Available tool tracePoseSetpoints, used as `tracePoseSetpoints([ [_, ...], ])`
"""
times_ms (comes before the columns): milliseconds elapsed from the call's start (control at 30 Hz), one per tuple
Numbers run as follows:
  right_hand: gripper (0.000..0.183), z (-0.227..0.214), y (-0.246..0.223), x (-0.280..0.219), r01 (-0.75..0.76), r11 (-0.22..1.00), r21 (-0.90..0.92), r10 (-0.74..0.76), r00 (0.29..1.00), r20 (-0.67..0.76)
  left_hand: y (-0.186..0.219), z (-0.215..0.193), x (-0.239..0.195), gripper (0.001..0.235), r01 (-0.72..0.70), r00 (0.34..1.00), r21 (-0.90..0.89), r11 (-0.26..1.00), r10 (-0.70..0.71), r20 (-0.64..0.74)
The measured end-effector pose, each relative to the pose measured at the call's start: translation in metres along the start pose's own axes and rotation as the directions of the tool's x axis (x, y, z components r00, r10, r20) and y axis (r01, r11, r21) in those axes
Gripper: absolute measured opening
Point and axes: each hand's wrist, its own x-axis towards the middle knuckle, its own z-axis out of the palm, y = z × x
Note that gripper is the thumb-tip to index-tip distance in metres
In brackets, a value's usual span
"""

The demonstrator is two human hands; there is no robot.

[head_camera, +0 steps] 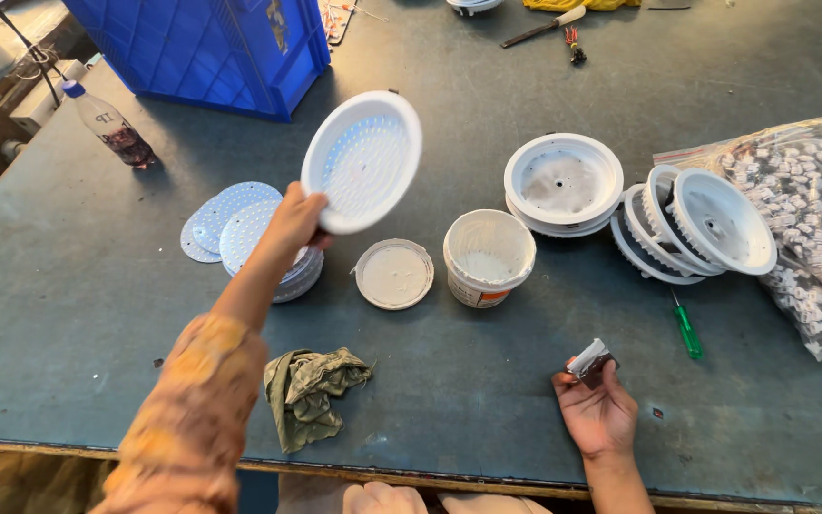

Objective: The person wipes a white plastic light housing with a cloth, then applies white paste from a container using a small spatula to the interior. They repeat this process on multiple housings and also apply paste to the back of circular LED boards before placing them into the housings.

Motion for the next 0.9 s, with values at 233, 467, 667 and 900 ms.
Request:
tracePoseSetpoints([
  [233,0.022,-0.003,-0.001,0.002,0.024,1.000,0.008,-0.024,1.000,0.002,-0.061,0.075,0.122,0.043,0.227,0.973,0.149,0.962,-0.218,-0.076],
  [467,0.022,-0.002,0.002,0.004,0.014,1.000,-0.010,-0.015,0.998,-0.061,-0.018,0.078,0.097,0.056,0.253,0.967,0.358,0.899,-0.225,-0.119],
  [667,0.021,-0.003,0.001,0.004,0.026,1.000,-0.009,-0.026,0.998,-0.059,0.094,0.096,0.029,0.039,-0.272,0.937,0.115,0.955,0.236,0.257],
  [900,0.016,0.008,-0.006,-0.008,0.059,0.996,0.074,-0.062,0.998,0.034,0.105,0.207,-0.156,0.041,-0.596,0.616,0.241,0.766,0.244,0.749],
])
